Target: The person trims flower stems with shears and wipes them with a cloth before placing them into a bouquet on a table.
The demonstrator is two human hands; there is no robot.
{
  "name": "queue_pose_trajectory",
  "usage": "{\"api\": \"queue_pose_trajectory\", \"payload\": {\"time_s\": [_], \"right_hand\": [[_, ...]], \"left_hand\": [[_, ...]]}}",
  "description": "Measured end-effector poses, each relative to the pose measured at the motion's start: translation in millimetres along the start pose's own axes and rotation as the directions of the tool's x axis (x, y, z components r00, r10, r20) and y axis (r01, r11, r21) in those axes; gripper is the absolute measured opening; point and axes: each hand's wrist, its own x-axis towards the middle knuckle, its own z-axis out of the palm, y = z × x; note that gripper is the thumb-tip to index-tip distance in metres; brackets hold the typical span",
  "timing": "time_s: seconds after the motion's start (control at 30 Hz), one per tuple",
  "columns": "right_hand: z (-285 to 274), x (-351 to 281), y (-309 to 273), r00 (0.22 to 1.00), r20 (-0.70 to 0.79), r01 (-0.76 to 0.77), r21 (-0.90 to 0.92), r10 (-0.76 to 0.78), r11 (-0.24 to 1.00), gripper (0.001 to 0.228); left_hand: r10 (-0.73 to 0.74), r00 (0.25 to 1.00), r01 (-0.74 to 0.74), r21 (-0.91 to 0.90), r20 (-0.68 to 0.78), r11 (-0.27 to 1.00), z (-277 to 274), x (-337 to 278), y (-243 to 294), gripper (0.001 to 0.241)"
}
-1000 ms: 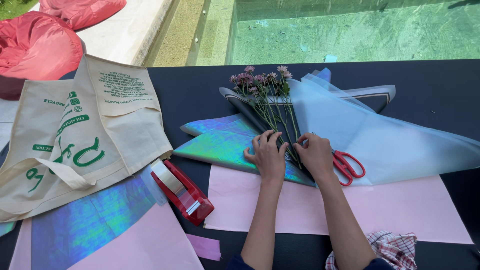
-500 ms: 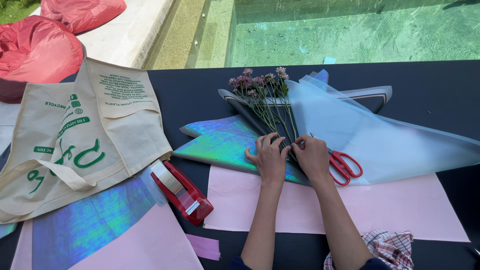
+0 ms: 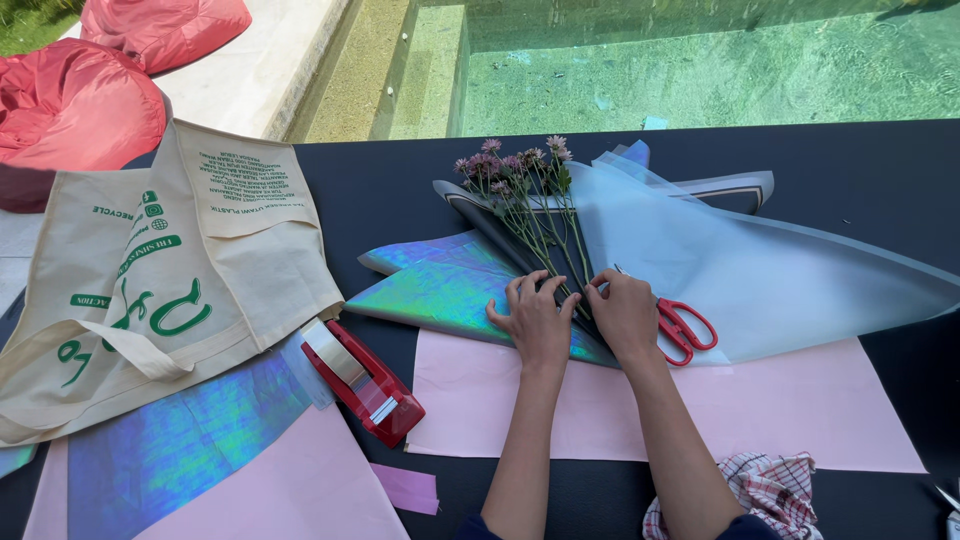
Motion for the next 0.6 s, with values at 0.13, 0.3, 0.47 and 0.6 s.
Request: {"api": "queue_pose_trajectory", "payload": {"time_s": [0.13,0.3,0.47,0.6], "right_hand": [[-12.4,-6.4,0.4,1.000,0.009,-0.014,-0.065,0.015,0.998,0.014],[-9.4,-4.9,3.0,0.998,0.054,-0.034,-0.100,0.040,0.994,0.014],[-12.3,-5.4,-0.4,0.997,0.059,-0.046,-0.110,0.053,0.993,0.014],[-14.3,-4.8,-4.2,0.996,0.061,-0.049,-0.125,0.057,0.991,0.012]], "left_hand": [[0.043,0.999,-0.043,-0.004,0.008,0.999,1.0,-3.1,1.5,0.027],[0.162,0.982,-0.168,0.055,0.094,0.984,15.7,-8.3,-0.7,0.023],[0.145,0.983,-0.150,0.040,0.110,0.988,14.7,-10.7,-2.1,0.028],[0.136,0.984,-0.142,0.044,0.117,0.989,14.9,-11.1,-2.8,0.032]]}}
